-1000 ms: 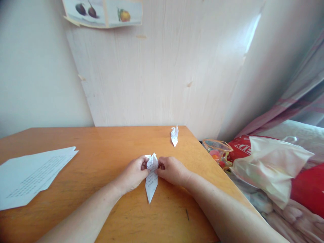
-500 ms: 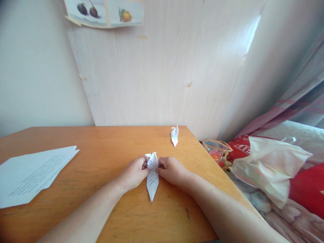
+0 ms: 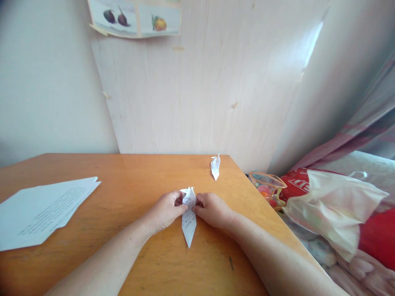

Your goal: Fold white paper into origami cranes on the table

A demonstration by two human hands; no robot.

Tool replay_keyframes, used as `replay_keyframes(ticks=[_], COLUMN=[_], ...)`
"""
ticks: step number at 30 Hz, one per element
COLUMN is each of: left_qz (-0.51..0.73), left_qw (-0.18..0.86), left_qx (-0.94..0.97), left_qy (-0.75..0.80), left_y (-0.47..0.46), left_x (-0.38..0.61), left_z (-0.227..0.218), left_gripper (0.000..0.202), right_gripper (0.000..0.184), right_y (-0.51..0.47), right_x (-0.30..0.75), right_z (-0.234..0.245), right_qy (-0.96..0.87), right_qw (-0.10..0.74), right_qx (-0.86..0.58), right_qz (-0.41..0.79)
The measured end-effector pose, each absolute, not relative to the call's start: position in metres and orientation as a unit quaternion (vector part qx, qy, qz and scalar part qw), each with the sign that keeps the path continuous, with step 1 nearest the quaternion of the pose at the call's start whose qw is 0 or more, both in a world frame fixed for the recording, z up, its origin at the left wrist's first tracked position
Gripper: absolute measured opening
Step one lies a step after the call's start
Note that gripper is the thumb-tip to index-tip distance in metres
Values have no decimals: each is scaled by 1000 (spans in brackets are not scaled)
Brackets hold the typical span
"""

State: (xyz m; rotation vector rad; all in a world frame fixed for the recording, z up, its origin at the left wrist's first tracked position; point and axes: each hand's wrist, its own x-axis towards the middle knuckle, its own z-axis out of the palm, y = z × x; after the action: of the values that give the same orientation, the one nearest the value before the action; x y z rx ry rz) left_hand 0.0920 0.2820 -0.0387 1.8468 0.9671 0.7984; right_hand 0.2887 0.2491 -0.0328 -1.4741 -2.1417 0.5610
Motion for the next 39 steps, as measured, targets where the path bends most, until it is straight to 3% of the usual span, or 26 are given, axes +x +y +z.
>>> replay_keyframes(ticks=[18,39], left_qz=[303,342], left_qw=[430,407], left_qx=[765,768], left_qy=[372,358], left_y=[286,291], left_x=[89,92], left_z=[-41,-51], left_gripper=[13,23], right_gripper=[7,7], right_y=[247,253], right_x=[287,288], right_z=[-29,-36], right_qy=[-783,-762], right_qw=[238,302], right_qx=[-541,-528], right_qz=[193,221])
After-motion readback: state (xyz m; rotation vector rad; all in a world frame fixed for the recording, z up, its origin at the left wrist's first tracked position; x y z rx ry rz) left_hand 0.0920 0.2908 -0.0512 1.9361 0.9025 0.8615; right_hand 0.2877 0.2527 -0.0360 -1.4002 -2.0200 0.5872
